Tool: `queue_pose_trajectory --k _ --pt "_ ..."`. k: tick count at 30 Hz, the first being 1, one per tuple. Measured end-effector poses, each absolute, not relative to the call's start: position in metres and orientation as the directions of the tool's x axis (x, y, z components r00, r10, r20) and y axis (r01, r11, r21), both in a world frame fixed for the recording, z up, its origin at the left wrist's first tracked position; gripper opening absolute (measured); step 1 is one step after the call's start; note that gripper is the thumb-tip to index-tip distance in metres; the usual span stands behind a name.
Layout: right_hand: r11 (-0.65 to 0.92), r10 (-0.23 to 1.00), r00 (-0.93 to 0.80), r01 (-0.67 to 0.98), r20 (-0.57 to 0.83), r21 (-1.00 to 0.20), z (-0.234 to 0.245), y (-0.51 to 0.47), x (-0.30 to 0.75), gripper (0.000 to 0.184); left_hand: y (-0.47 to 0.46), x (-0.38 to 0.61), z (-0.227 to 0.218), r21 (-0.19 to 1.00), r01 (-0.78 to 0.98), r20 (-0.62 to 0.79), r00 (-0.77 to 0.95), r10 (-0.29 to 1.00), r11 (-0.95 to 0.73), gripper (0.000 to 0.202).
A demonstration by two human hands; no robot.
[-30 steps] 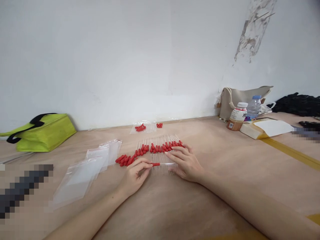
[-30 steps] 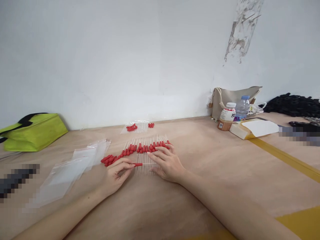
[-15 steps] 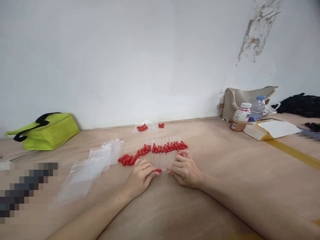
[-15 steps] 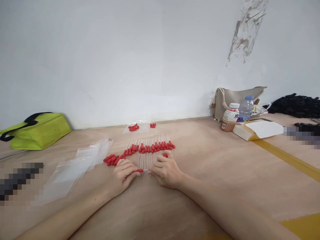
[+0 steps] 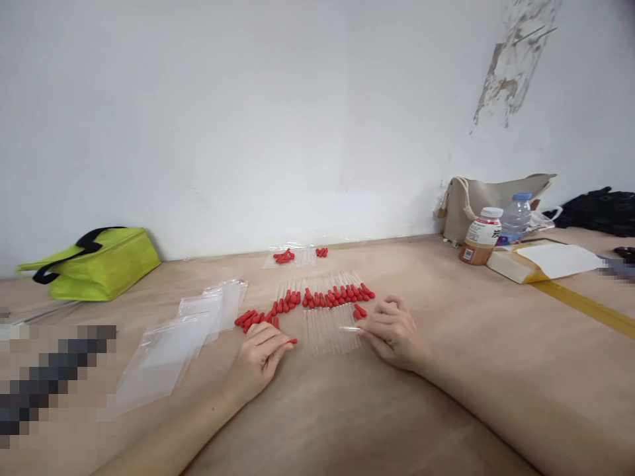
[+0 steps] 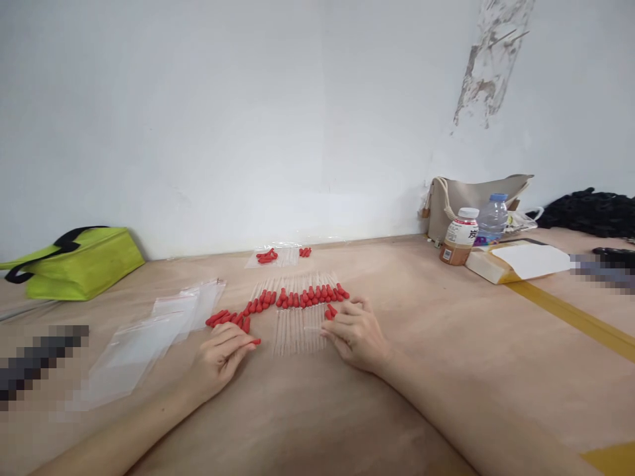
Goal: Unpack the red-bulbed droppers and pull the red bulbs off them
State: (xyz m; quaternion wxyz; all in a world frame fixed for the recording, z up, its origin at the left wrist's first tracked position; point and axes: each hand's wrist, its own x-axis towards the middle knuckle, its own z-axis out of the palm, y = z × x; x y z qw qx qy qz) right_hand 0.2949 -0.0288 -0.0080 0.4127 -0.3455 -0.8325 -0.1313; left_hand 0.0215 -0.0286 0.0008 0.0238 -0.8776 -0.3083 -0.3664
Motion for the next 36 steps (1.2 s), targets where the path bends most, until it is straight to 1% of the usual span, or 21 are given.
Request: queue_pose_trajectory --k 2,4,7,9,11,13,14,16,18,21,23,25,29,33,36 --pt "0.670 0.536 -0.309 0.722 0.785 -0.173 -0.008 -0.025 0.297 0.017 -0.026 0.018 0.002 0.254 0.579 0.657 0.484 0.577 -0.775 0.016" --pt "0.637 0.575 -0.217 0.724 0.789 -0.266 -0.007 -0.024 0.295 0.017 -0.020 0.016 0.005 0.308 0.629 0.647 0.411 0.642 -0.714 0.022" --pt "0.619 0.612 -0.173 0.713 0.772 -0.331 -0.004 -0.025 0.288 0.017 -0.004 0.004 0.016 0.364 0.747 0.628 0.245 0.739 -0.557 0.029" --pt "0.604 0.628 -0.170 0.722 0.759 -0.338 -0.001 -0.025 0.285 0.019 0.011 -0.012 0.025 0.414 0.793 0.596 0.135 0.791 -0.447 0.032" --pt "0.590 0.633 -0.173 0.739 0.754 -0.325 0.002 -0.023 0.282 0.019 0.024 -0.029 0.033 0.499 0.784 0.545 0.047 0.837 -0.369 0.034" --pt "0.593 0.614 -0.203 0.756 0.762 -0.277 0.005 -0.019 0.278 0.018 0.035 -0.044 0.038 0.597 0.734 0.489 -0.011 0.872 -0.325 0.038" --pt "0.600 0.597 -0.227 0.763 0.770 -0.240 0.006 -0.016 0.276 0.018 0.039 -0.049 0.039 0.627 0.713 0.470 -0.024 0.882 -0.314 0.040" --pt "0.607 0.561 -0.271 0.777 0.782 -0.167 0.006 -0.011 0.271 0.017 0.043 -0.056 0.037 0.642 0.700 0.458 -0.023 0.889 -0.313 0.041" --pt "0.599 0.539 -0.295 0.792 0.789 -0.114 0.002 -0.008 0.266 0.017 0.044 -0.058 0.033 0.617 0.716 0.460 0.010 0.888 -0.327 0.039" --pt "0.575 0.528 -0.309 0.815 0.791 -0.066 -0.005 -0.009 0.261 0.017 0.042 -0.056 0.024 0.589 0.738 0.437 0.054 0.898 -0.331 0.040" --pt "0.570 0.532 -0.329 0.820 0.780 -0.044 -0.010 -0.012 0.259 0.017 0.040 -0.053 0.019 0.594 0.743 0.404 0.056 0.913 -0.309 0.042" --pt "0.575 0.550 -0.345 0.817 0.760 -0.045 -0.012 -0.015 0.258 0.016 0.037 -0.050 0.017 0.624 0.729 0.363 0.051 0.930 -0.283 0.043" --pt "0.582 0.588 -0.334 0.807 0.737 -0.098 -0.011 -0.019 0.254 0.013 0.032 -0.044 0.017 0.672 0.687 0.329 0.058 0.943 -0.277 0.041" --pt "0.579 0.603 -0.339 0.809 0.723 -0.103 -0.008 -0.022 0.250 0.023 0.028 -0.040 0.018 0.651 0.700 0.331 0.086 0.940 -0.294 0.037" --pt "0.578 0.624 -0.358 0.809 0.695 -0.102 -0.008 -0.022 0.250 0.028 0.026 -0.039 0.017 0.666 0.682 0.310 0.113 0.944 -0.301 0.034"
